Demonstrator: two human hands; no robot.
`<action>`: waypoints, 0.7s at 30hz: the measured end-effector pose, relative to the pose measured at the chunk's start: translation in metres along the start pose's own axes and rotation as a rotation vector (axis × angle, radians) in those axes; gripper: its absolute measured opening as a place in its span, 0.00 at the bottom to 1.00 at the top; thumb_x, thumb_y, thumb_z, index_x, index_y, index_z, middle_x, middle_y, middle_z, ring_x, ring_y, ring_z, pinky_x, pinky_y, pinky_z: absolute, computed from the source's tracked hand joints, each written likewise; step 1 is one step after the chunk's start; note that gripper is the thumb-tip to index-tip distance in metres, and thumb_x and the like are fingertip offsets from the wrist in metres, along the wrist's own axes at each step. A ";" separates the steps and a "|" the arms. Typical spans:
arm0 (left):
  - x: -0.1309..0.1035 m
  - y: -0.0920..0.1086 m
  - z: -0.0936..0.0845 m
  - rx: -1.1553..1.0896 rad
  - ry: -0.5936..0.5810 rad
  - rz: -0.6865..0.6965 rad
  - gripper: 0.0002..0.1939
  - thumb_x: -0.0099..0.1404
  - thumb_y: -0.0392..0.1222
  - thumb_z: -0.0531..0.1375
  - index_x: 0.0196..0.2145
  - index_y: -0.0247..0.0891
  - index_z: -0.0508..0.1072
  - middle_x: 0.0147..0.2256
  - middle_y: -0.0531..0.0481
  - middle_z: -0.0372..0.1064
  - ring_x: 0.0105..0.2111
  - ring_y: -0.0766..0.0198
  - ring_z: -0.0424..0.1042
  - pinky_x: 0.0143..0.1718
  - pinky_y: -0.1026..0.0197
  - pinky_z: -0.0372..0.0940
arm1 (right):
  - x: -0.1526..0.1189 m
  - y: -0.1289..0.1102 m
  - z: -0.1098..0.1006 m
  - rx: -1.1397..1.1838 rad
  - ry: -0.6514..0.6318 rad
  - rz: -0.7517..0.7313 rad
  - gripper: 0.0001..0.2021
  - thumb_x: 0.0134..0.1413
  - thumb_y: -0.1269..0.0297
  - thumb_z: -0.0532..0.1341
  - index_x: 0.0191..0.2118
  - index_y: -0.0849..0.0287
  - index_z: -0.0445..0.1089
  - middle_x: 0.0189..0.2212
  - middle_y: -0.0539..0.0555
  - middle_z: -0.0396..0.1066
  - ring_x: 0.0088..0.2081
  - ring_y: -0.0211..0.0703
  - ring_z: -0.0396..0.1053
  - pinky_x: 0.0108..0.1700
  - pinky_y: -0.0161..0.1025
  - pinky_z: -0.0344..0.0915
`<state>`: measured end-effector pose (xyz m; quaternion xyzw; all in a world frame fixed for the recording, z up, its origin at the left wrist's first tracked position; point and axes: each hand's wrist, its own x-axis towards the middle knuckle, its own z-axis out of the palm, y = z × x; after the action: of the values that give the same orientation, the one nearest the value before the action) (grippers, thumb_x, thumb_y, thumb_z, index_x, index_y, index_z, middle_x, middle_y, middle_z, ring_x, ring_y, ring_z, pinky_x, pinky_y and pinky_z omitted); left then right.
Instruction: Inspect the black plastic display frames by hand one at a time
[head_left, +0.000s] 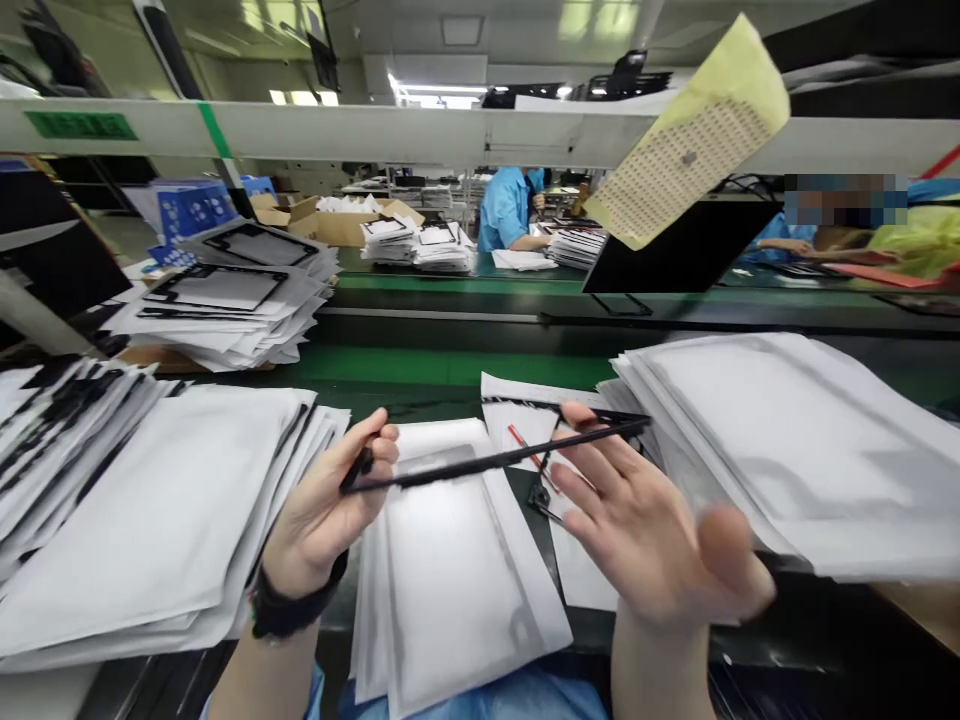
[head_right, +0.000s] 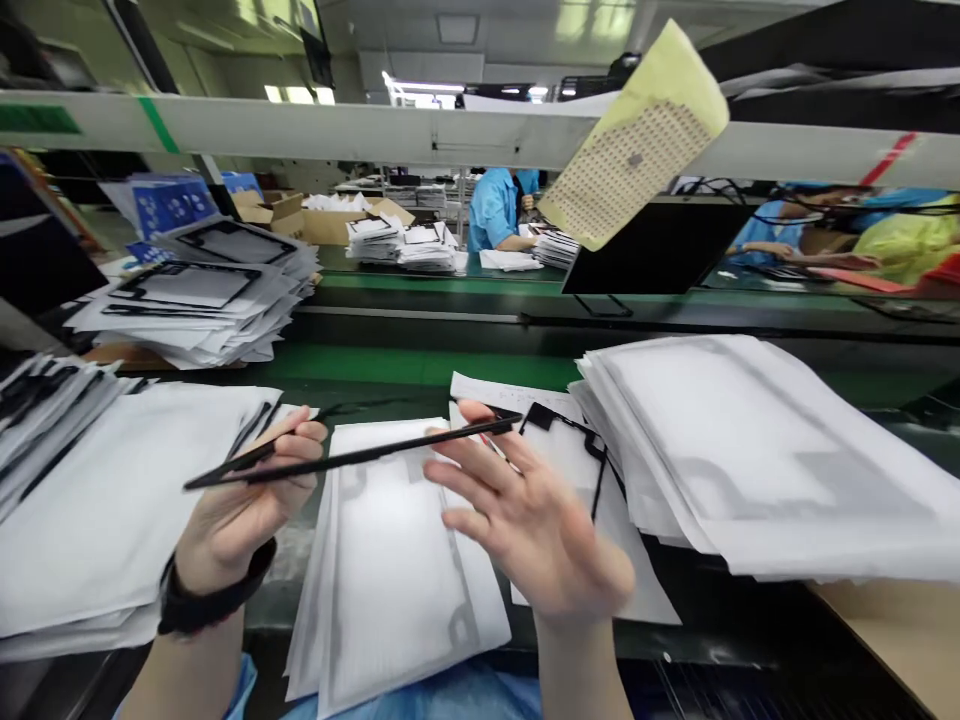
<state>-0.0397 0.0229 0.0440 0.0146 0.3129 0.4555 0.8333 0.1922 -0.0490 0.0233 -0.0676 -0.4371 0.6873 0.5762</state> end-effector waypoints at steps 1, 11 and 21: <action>0.000 0.003 0.003 -0.092 -0.040 -0.057 0.21 0.75 0.35 0.42 0.25 0.32 0.63 0.16 0.51 0.61 0.11 0.76 0.63 0.13 0.80 0.58 | -0.006 0.001 -0.001 -0.028 -0.011 -0.010 0.31 0.59 0.52 0.67 0.64 0.52 0.62 0.62 0.56 0.61 0.59 0.46 0.65 0.53 0.33 0.69; 0.010 -0.006 -0.023 -0.419 -0.462 -0.371 0.12 0.72 0.30 0.49 0.30 0.32 0.63 0.23 0.42 0.72 0.20 0.67 0.74 0.24 0.74 0.70 | -0.042 0.013 -0.017 -0.261 0.042 0.049 0.30 0.63 0.47 0.60 0.68 0.38 0.54 0.61 0.56 0.63 0.51 0.54 0.72 0.46 0.45 0.73; 0.005 -0.008 -0.027 -0.459 -0.377 -0.358 0.15 0.73 0.32 0.48 0.28 0.32 0.65 0.22 0.42 0.72 0.19 0.68 0.74 0.23 0.75 0.70 | -0.039 0.015 -0.011 -0.147 0.091 0.042 0.26 0.58 0.47 0.64 0.62 0.37 0.65 0.60 0.54 0.64 0.50 0.57 0.73 0.46 0.48 0.73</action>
<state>-0.0462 0.0149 0.0177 -0.1445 0.0403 0.3498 0.9247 0.2007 -0.0758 -0.0095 -0.1503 -0.4581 0.6614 0.5745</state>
